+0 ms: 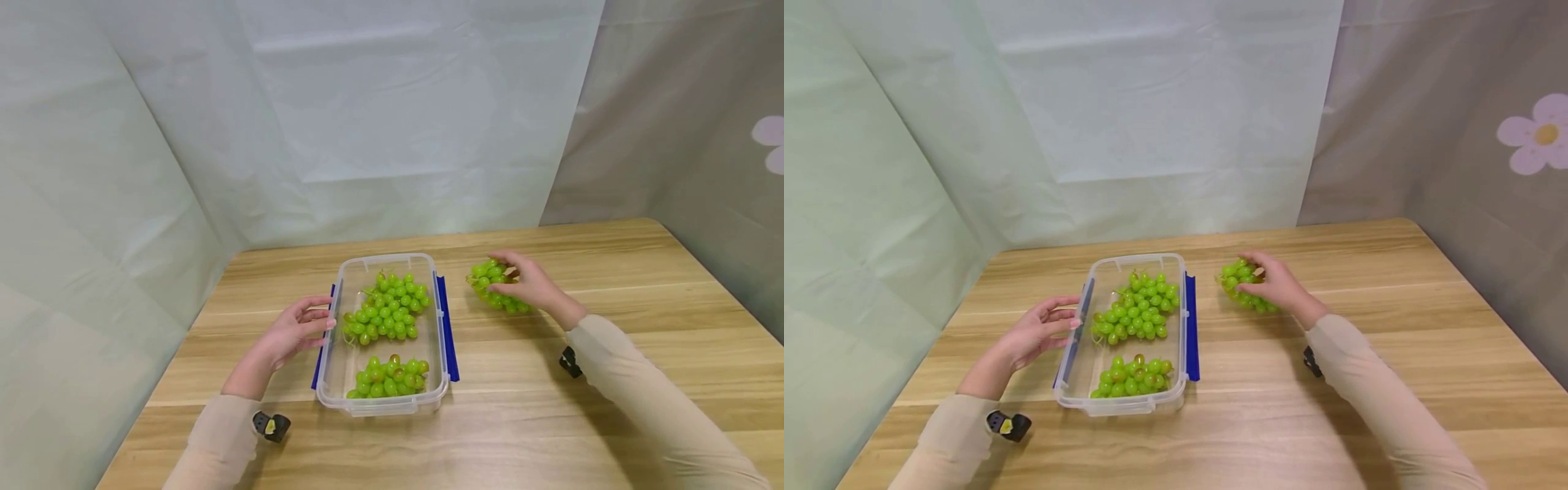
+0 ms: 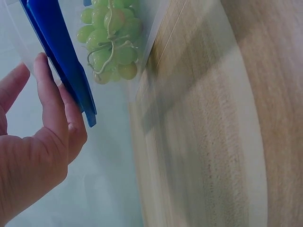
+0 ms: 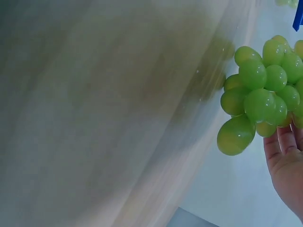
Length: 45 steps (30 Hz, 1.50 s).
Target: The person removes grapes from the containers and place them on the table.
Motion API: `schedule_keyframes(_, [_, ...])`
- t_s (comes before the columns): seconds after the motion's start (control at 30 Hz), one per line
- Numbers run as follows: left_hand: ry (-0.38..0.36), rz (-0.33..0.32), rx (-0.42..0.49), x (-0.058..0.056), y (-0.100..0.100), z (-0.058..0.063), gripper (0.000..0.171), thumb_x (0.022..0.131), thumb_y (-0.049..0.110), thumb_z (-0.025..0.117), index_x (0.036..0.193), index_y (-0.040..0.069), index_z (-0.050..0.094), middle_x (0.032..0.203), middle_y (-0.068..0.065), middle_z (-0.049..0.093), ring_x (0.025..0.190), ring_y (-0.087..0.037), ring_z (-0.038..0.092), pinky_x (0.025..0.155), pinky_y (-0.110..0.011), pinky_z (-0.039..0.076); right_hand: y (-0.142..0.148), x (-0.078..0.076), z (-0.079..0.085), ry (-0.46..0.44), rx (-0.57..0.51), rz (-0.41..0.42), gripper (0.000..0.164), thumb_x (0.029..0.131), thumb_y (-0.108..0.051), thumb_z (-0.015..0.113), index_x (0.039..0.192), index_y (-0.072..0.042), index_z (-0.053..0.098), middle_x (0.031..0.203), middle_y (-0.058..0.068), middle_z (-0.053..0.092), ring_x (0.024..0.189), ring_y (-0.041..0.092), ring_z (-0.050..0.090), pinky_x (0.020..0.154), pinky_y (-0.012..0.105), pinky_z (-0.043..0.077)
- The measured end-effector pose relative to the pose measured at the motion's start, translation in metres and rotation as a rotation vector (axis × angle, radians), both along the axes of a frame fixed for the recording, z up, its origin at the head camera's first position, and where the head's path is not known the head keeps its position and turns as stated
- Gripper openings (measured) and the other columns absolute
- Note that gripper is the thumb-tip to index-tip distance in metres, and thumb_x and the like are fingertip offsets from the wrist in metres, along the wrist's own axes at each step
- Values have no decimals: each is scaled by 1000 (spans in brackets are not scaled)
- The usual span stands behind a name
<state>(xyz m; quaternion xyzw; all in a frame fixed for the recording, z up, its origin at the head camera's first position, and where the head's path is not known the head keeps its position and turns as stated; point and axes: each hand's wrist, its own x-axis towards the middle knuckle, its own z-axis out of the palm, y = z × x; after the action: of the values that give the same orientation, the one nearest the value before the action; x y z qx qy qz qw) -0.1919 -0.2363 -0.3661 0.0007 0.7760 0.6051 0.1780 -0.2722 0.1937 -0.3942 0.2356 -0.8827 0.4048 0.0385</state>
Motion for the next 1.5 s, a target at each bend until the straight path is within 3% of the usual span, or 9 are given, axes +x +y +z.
schedule_keyframes(0.67, [-6, 0, 5, -1, 1, -2, 64, 93, 18, 62, 145, 5, 29, 136, -22, 39, 107, -14, 54, 92, -37, 52, -4, 2, -2, -127, -11, 35, 74, 81, -13, 75, 143, -1, 36, 133, 23, 48, 121, 40, 45, 99, 55, 43])
schedule_keyframes(1.0, [-8, 4, 0, -1, 3, -1, 64, 92, 19, 62, 145, 5, 29, 134, -20, 41, 106, -15, 54, 92, -36, 53, -3, 2, -2, -122, 17, 44, 71, 81, -6, 73, 141, 5, 36, 138, 26, 45, 125, 42, 44, 102, 57, 39])
schedule_keyframes(1.5, [-3, 2, 8, 0, 1, 0, 64, 93, 18, 61, 145, 4, 28, 137, -23, 39, 109, -19, 54, 93, -37, 52, -5, 0, 4, -105, 24, 57, 69, 82, -6, 73, 140, 6, 37, 141, 26, 42, 127, 44, 40, 107, 55, 34])
